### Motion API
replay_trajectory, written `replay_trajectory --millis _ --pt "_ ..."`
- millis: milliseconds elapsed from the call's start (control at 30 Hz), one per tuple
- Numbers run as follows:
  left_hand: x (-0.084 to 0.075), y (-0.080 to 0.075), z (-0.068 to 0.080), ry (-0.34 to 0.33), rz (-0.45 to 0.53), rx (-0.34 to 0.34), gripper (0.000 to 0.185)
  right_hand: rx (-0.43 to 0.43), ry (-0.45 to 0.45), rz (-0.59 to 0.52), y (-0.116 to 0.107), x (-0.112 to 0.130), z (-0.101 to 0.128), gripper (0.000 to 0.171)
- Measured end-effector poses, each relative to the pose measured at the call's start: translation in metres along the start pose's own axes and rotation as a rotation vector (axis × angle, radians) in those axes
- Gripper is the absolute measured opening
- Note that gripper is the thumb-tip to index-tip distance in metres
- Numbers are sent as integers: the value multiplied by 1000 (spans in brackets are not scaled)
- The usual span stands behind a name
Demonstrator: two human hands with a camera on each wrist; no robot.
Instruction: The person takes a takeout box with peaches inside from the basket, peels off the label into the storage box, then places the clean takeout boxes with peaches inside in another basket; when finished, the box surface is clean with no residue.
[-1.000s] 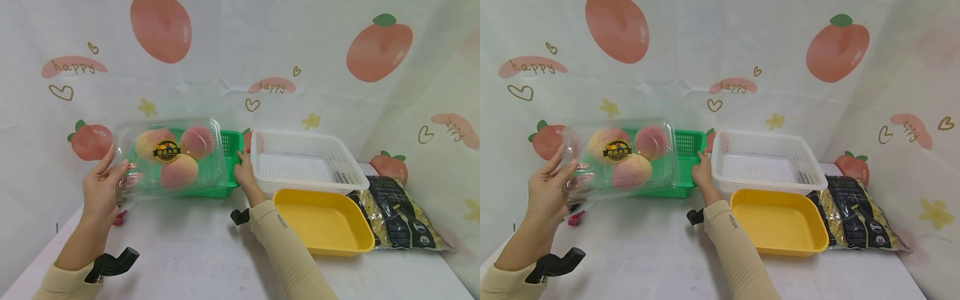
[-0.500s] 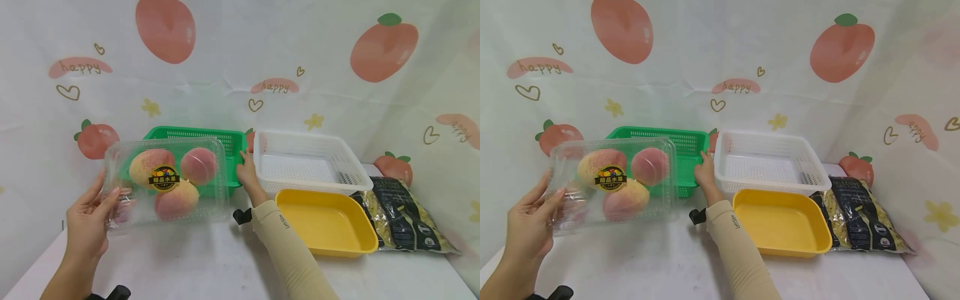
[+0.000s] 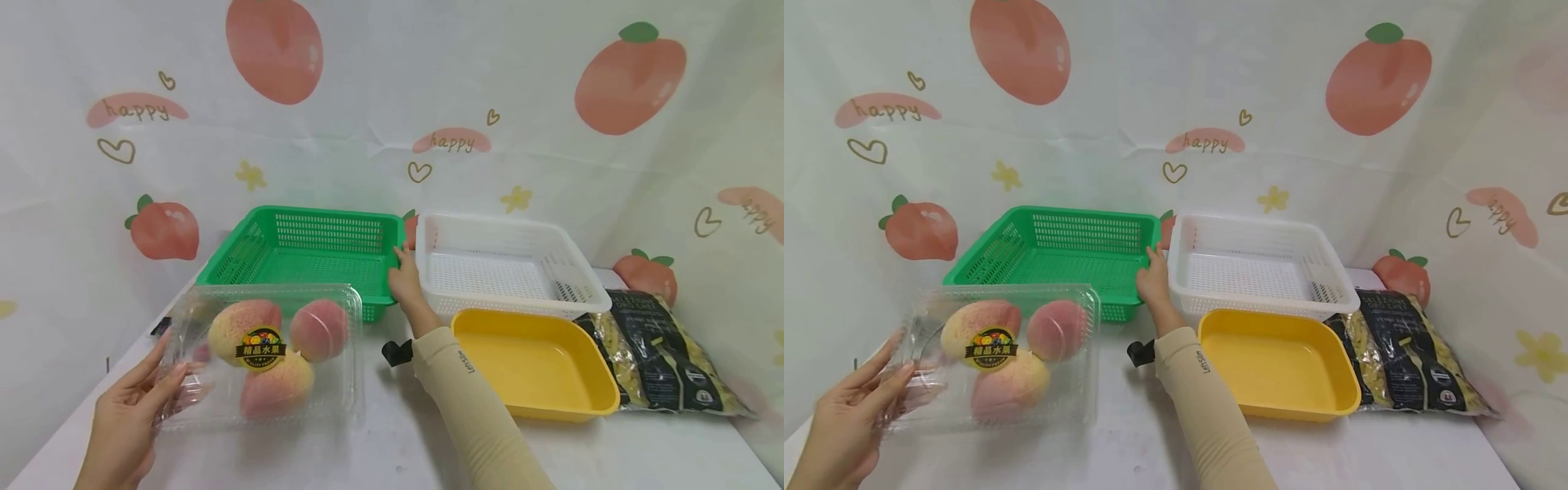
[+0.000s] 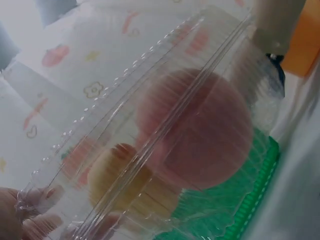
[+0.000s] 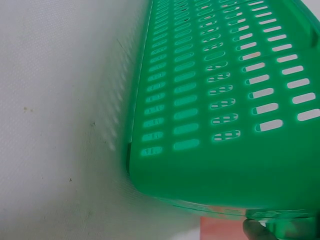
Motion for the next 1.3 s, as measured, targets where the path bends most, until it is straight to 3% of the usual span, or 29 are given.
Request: replay_trajectory --millis 200,400,900,1133,1300 --pt "19 -8 0 -123 -139 17 51 -20 -8 -14 -1 1 1 57" --pt "27 -5 0 -129 -139 106 52 -4 -12 -14 1 0 -1 57" --pt "54 -10 -10 -302 -207 65 44 4 -16 3 1 3 -1 56" --pt "53 -2 -15 -250 -291 96 43 30 -29 43 2 5 -1 57" --pt "55 9 -17 -206 -282 130 44 100 -81 182 3 13 1 54"
Point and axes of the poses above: each hand's wrist, its own z-axis away from the middle knuckle, its own y-axis out of the palm, x = y × z, the point moved 8 cm from there along -z, towards the middle knuckle, and after that the axes turned 8 degrees about -y, right-handed, at the moved point
